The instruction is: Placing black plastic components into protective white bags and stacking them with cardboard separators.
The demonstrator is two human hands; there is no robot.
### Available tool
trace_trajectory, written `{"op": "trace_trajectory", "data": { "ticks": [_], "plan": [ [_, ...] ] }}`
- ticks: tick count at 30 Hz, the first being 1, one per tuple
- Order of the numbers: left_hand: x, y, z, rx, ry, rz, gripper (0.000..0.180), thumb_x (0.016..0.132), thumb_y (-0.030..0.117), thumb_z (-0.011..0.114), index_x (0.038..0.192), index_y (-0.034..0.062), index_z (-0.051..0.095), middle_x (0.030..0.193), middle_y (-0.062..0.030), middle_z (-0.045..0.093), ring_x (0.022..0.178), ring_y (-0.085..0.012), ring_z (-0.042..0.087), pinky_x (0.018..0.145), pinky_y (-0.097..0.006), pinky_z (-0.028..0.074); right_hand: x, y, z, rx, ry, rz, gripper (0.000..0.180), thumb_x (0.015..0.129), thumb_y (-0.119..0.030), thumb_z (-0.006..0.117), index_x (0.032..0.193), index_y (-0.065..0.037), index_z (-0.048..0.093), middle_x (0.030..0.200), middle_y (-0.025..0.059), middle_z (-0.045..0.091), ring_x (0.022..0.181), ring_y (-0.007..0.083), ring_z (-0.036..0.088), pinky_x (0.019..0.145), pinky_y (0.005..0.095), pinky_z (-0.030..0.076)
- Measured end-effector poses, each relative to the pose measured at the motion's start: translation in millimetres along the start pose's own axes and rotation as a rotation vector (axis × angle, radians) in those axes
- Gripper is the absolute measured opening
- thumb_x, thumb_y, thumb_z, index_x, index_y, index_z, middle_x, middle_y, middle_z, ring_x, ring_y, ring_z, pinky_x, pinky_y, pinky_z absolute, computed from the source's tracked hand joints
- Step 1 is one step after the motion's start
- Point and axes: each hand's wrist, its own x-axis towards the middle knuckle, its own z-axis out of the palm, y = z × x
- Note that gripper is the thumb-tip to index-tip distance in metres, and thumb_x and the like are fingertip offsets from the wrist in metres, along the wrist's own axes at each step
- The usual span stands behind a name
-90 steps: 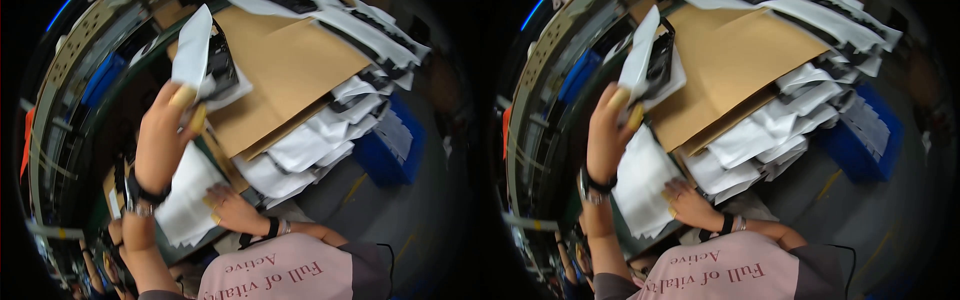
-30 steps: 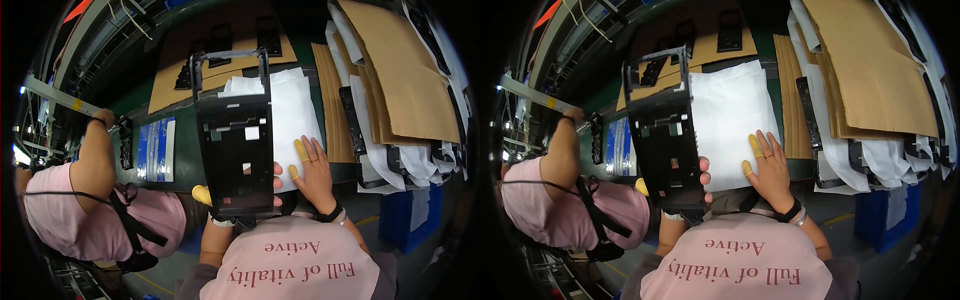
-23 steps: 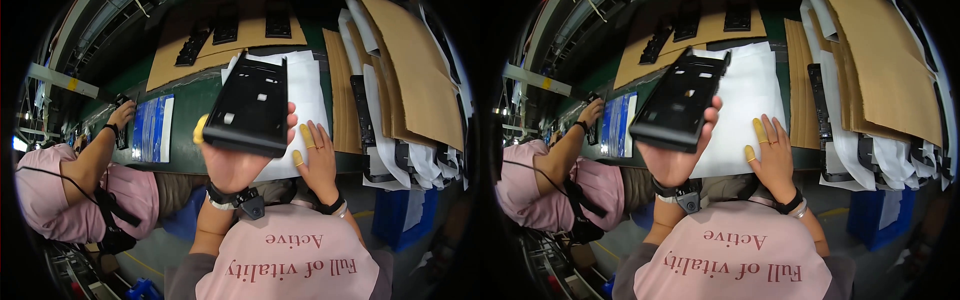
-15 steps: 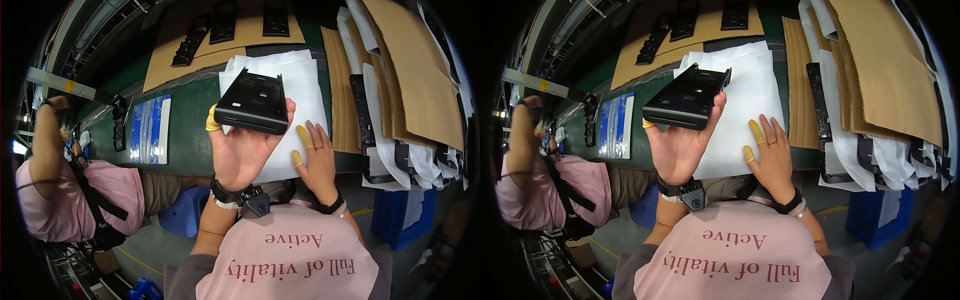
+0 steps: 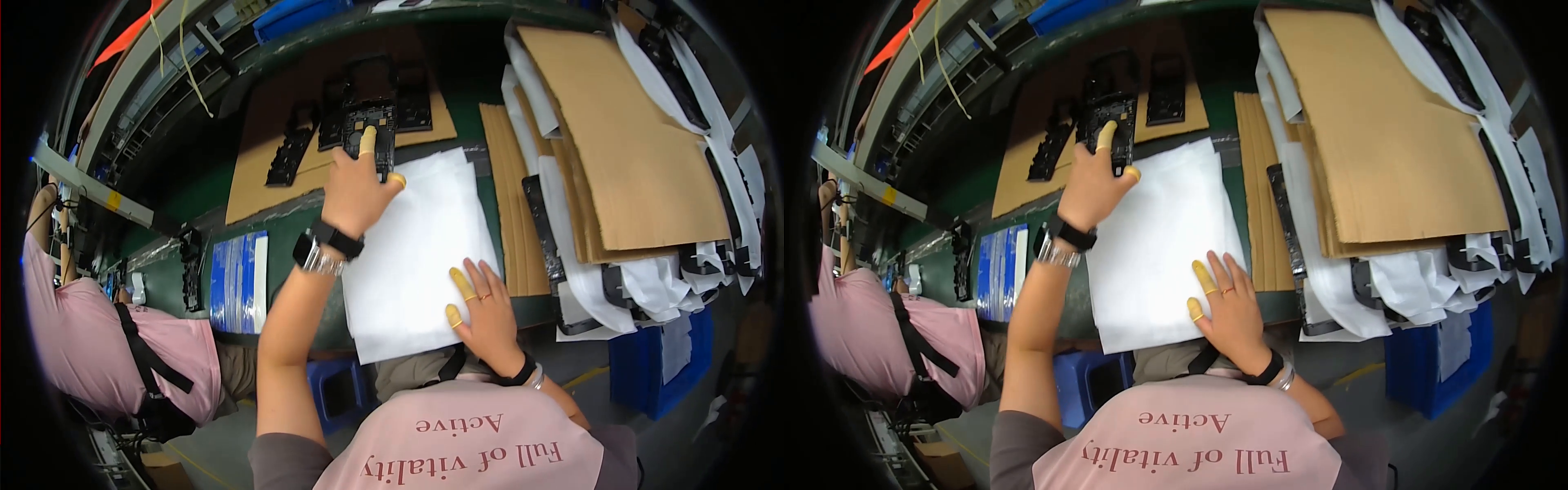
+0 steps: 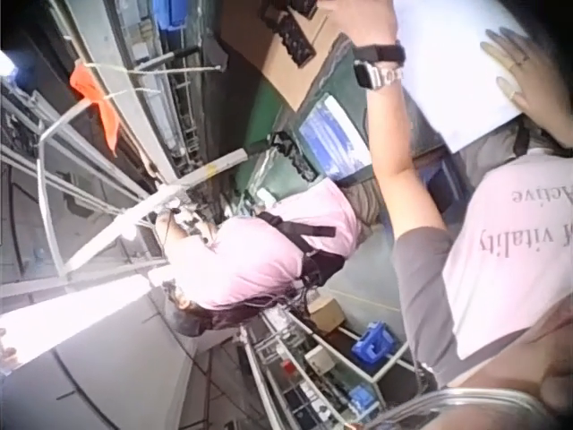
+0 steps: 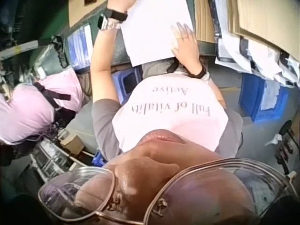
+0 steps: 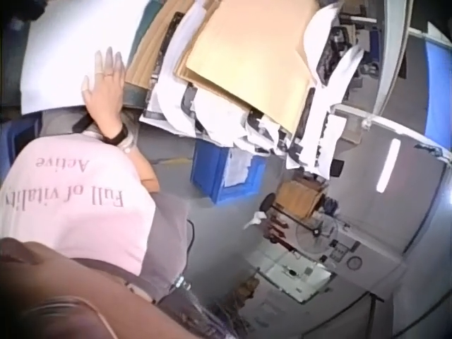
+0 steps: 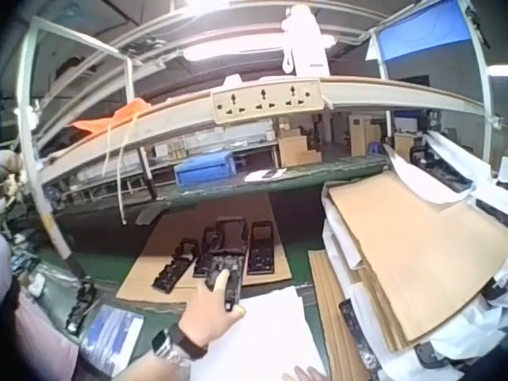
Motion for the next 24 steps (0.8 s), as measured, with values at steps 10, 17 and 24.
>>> {"op": "trace_trajectory", "data": {
  "ticks": [10,17,24],
  "plan": [
    [152,-50,83,-0.136,-0.071,-0.280,0.077,0.076,0.056,0.055,0.138,0.0129,0.040,0.131,-0.0349,0.040,0.121,-0.0429,0.044,0.101,-0.042,0.038,-2,-4,4,0.005,-0.007,-0.019,0.046,0.083,-0.030,0.059,0.123,-0.006,0.056,0.141,0.0114,0.038,0.130,0.0323,0.033,0.105,0.0441,0.032],
    [177,-44,85,-0.099,-0.020,-0.400,0.070,0.081,0.054,0.048,0.139,0.0143,0.038,0.129,-0.0337,0.041,0.114,-0.0454,0.049,0.099,-0.044,0.040,-3,3,4,0.001,-0.017,0.022,0.048,0.083,-0.032,0.059,0.124,-0.008,0.056,0.141,0.0086,0.039,0.130,0.0305,0.034,0.105,0.0428,0.031],
    [181,-88,95,-0.281,0.122,-0.296,0.067,0.084,0.048,0.045,0.140,0.0138,0.034,0.126,-0.0354,0.041,0.111,-0.0460,0.049,0.097,-0.045,0.041,-2,5,6,0.026,-0.002,0.006,0.044,0.082,-0.031,0.060,0.119,-0.007,0.060,0.141,0.0082,0.039,0.129,0.0309,0.035,0.105,0.0425,0.032]
  ]
}}
